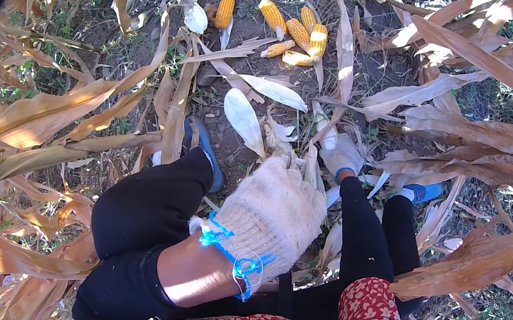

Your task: The person sits on the ground in a cornfield and repeatedly shucks corn cobs by hand, peeling back the husks and silk to reveal the kernels. Shucked cobs are placed on the ground nearby.

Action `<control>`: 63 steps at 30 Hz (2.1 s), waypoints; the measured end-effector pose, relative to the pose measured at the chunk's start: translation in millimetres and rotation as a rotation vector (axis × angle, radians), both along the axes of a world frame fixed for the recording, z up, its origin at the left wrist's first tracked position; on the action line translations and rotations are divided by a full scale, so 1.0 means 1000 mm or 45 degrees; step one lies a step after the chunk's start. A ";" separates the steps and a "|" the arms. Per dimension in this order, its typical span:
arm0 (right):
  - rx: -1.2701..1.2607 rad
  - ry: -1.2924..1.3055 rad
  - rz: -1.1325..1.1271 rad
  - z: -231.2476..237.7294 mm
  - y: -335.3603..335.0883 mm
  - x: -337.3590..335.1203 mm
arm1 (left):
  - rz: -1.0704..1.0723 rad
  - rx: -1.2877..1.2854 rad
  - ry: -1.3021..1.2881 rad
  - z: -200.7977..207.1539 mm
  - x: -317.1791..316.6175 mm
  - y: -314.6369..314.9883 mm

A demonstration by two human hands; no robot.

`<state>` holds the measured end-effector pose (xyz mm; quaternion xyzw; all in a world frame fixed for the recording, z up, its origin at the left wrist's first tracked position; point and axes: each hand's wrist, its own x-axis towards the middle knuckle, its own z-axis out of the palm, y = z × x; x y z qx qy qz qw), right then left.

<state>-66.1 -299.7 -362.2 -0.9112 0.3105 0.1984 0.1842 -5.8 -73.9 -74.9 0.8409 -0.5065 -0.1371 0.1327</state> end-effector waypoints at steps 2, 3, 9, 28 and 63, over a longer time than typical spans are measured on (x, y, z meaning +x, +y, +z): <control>0.126 -0.023 0.045 0.025 0.006 0.009 | -0.094 0.058 0.009 0.013 0.005 0.004; 0.188 -0.009 0.010 0.037 -0.002 0.005 | -0.162 0.050 0.032 0.014 0.007 0.001; 0.282 -0.421 0.163 0.073 -0.058 -0.054 | -0.294 -0.013 0.111 0.023 0.003 -0.001; -0.335 -0.306 0.034 0.021 0.021 -0.070 | -0.214 -0.040 0.026 0.019 0.024 0.020; 1.433 -0.770 -0.116 0.231 0.069 -0.059 | 0.167 -0.182 0.457 0.042 0.031 -0.036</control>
